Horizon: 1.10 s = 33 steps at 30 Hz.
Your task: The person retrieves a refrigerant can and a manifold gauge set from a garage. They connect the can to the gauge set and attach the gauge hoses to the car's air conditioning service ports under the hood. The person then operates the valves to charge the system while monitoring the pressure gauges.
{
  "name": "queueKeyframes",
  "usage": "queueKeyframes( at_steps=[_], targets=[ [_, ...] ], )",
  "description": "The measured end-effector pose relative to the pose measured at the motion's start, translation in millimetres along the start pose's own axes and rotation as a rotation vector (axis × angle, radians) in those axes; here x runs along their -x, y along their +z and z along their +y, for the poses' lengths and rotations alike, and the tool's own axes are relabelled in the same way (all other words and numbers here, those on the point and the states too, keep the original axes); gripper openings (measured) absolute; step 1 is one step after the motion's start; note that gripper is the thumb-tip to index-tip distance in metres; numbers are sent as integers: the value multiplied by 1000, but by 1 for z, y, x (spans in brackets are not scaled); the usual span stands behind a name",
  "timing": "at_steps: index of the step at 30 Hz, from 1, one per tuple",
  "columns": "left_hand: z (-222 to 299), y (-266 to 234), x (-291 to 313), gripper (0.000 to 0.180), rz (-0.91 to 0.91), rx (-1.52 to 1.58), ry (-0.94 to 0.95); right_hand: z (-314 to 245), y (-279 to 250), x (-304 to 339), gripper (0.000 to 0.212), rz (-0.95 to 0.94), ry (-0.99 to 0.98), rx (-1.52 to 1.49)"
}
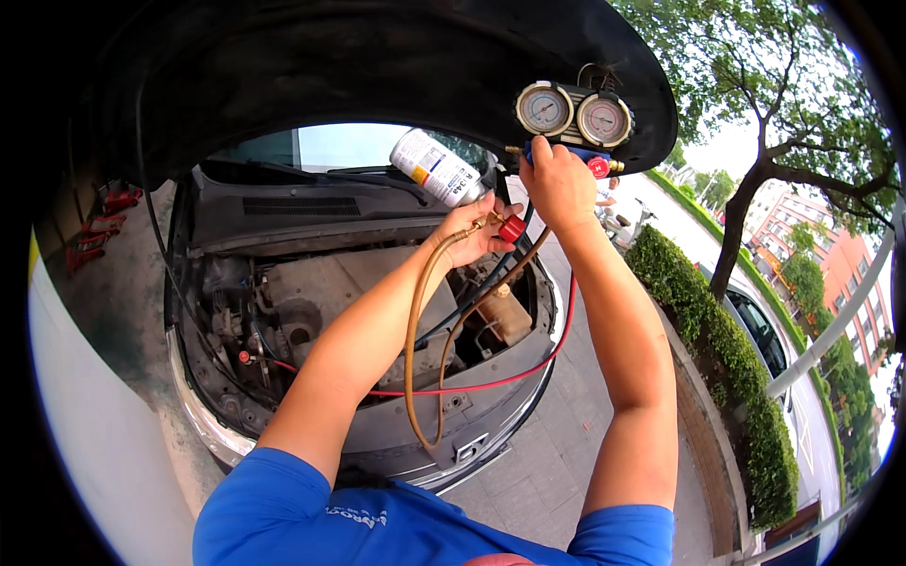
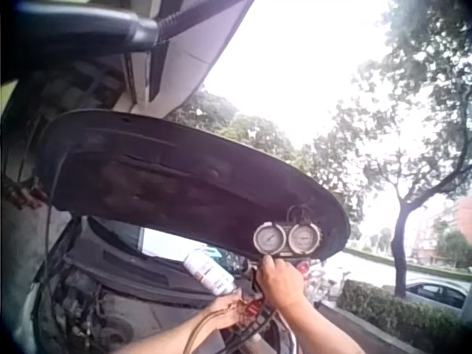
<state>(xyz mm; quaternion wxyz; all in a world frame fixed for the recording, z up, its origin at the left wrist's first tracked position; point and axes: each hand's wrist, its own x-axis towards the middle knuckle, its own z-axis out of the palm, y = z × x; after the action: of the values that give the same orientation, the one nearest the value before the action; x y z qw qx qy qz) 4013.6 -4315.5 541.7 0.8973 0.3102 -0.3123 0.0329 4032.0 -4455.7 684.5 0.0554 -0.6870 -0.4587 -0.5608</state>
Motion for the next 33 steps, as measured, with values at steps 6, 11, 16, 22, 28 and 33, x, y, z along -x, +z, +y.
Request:
queueKeyframes(
  at_steps=[6, 11, 16, 22, 28, 33],
  targets=[
    [-24, 15, -6, 26, -39, -44, 83, -24, -13, -10, 33, -153, 153, 126],
    [-29, 35, 1, 23, 125, -175, 186, -31, -6, -23, 26, -166, 92, 412],
    [-25, 39, 5, 13, 236, -173, 193, -21, -19, -39, 17, -227, -248, 499],
    [-33, 32, 5, 11, 175, -208, 154, 2, -29, -48, 10, -264, -535, 403],
    [-37, 35, 4, 11, 159, -272, 146, 12, -30, -52, 17, -333, -567, 367],
    [-34, 32, 4, 10, 169, -260, 134, 7, -36, -59, 8, -389, -593, 338]
  ],
)
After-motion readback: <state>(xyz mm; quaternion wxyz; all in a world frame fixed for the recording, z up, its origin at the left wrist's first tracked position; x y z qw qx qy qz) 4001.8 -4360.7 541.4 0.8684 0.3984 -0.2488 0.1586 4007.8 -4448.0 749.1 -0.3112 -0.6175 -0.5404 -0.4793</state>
